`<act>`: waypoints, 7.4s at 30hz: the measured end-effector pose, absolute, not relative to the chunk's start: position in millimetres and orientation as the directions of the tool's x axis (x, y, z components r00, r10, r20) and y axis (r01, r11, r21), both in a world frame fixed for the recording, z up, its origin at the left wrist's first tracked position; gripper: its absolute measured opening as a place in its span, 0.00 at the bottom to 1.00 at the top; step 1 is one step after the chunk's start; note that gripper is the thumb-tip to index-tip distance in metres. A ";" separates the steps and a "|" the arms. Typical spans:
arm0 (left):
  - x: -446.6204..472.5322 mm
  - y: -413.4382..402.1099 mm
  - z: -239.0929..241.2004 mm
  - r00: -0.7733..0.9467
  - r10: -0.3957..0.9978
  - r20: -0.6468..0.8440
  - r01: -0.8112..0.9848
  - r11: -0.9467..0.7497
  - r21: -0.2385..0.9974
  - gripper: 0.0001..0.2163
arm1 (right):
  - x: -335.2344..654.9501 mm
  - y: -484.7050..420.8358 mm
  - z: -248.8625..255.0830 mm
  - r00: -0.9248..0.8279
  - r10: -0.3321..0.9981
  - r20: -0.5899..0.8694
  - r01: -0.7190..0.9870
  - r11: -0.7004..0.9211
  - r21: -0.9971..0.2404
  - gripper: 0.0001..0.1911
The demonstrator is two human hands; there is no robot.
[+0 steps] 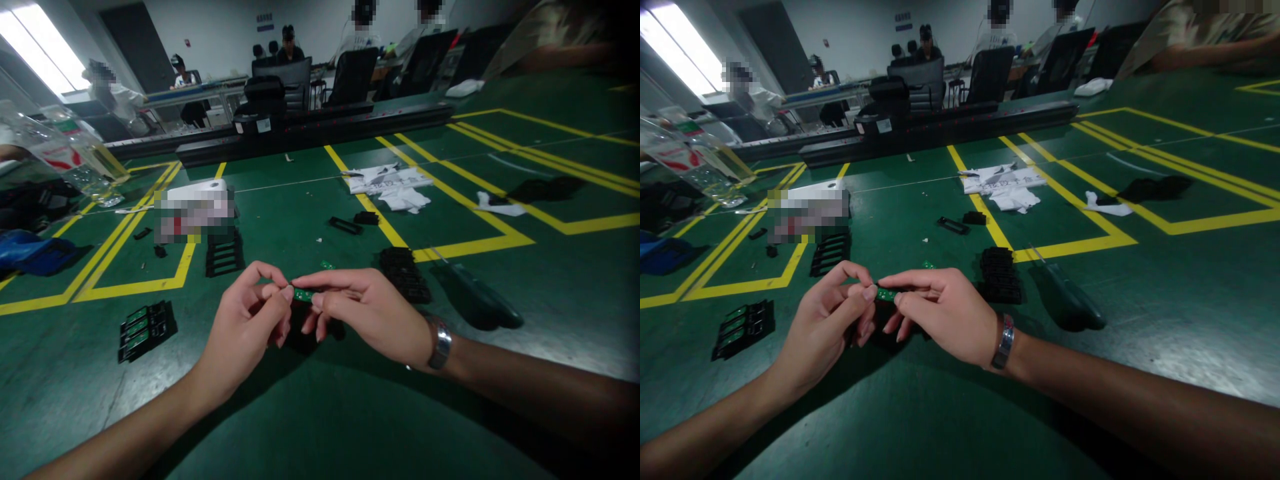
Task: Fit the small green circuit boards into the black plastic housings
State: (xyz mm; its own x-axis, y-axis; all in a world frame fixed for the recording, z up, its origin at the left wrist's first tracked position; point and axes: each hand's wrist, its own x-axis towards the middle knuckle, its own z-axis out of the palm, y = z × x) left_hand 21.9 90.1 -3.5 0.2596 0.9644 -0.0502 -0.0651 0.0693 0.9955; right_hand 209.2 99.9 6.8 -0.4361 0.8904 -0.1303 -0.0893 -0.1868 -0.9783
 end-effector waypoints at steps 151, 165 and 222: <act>18.5 86.2 -4.7 0.354 0.935 0.009 -0.048 0.009 0.999 0.08 | 214.6 97.0 4.4 -0.483 0.876 -0.012 -0.162 -0.102 -0.982 0.17; 19.3 87.5 -1.9 0.352 0.936 0.021 0.089 -0.056 0.994 0.10 | 214.4 99.6 2.9 -0.465 0.885 -0.025 -0.121 -0.091 -0.988 0.15; 8.1 92.1 -6.3 0.640 0.768 -0.036 -0.130 0.154 0.979 0.16 | 219.8 96.8 4.0 -0.594 0.804 0.019 -0.233 -0.149 -0.961 0.14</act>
